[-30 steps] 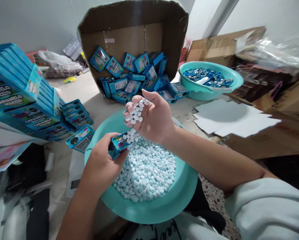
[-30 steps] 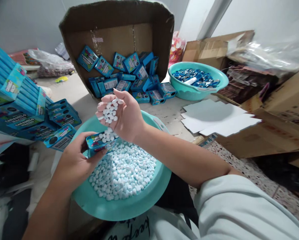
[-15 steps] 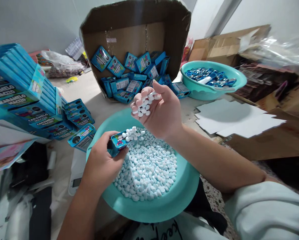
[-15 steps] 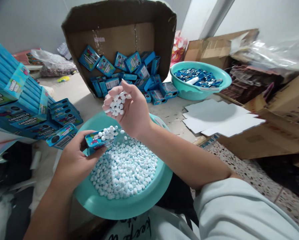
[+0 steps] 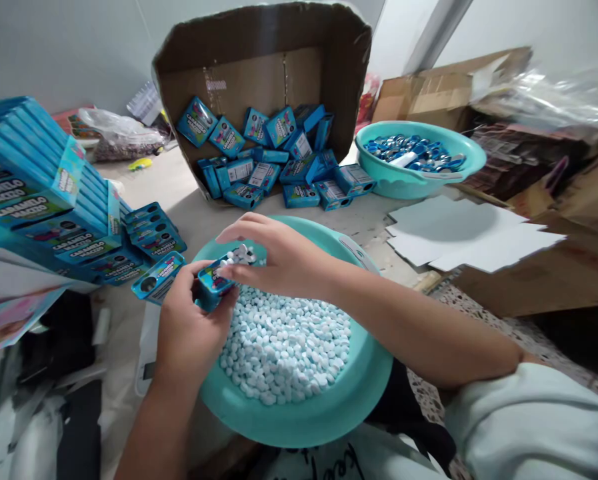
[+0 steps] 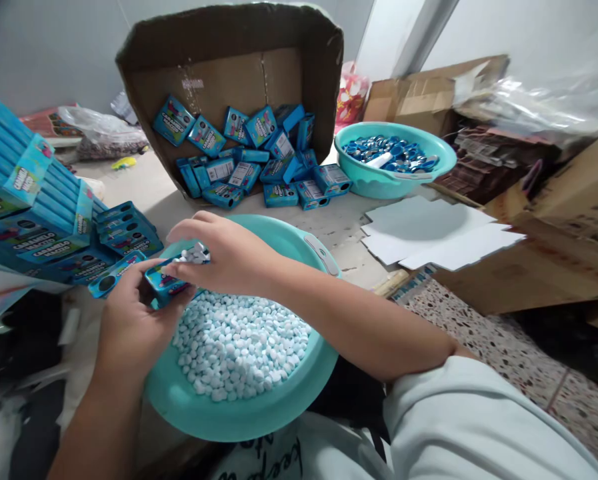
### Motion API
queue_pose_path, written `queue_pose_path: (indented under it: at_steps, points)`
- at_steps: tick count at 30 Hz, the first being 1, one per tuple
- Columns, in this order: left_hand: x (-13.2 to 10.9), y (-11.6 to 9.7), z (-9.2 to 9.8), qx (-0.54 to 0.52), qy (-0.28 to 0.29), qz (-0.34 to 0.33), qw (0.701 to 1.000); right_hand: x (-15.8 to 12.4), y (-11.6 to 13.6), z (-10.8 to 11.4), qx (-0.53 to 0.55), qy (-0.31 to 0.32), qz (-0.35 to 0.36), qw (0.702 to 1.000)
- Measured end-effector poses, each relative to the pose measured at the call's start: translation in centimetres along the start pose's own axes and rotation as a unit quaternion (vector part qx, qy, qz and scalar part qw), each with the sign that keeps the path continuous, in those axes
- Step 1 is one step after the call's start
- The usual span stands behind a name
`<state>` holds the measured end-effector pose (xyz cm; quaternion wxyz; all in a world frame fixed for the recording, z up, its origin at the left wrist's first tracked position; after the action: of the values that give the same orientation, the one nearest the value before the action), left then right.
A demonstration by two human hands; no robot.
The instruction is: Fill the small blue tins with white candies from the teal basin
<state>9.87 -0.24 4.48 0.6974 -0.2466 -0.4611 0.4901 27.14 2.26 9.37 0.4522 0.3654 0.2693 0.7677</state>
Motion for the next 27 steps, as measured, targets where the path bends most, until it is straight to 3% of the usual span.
queue_pose_path:
  at_steps: [4,11,15,20,27]
  points:
    - [-0.06,-0.1,-0.06,0.008,-0.002,-0.002,1.0,0.1,-0.27,-0.19,-0.043,0.022,-0.008,0.999]
    - [-0.02,0.44,-0.18,-0.006,-0.012,0.01,1.0,0.33,-0.59,0.59,-0.066,-0.018,-0.006,0.998]
    - [-0.06,0.37,-0.22,-0.007,-0.006,0.013,1.0,0.28,-0.48,0.68,-0.087,-0.006,-0.002,0.996]
    - [-0.04,0.43,-0.23,-0.014,-0.002,0.005,1.0,0.07,0.06,0.75,-0.055,0.024,0.033,0.998]
    - [0.13,0.44,-0.34,-0.015,0.004,0.004,1.0,0.25,-0.35,0.64,-0.012,0.001,-0.014,1.0]
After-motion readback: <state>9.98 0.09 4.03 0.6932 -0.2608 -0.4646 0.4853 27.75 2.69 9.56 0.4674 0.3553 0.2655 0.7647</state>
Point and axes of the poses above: each hand's wrist, its own x-axis towards the middle knuckle, its own z-axis out of the back of the hand, y = z × x, the point moved 3 cm from there along x, towards the middle knuckle, and after that the axes turned 11 degrees about -z, right-handed, at the moved point
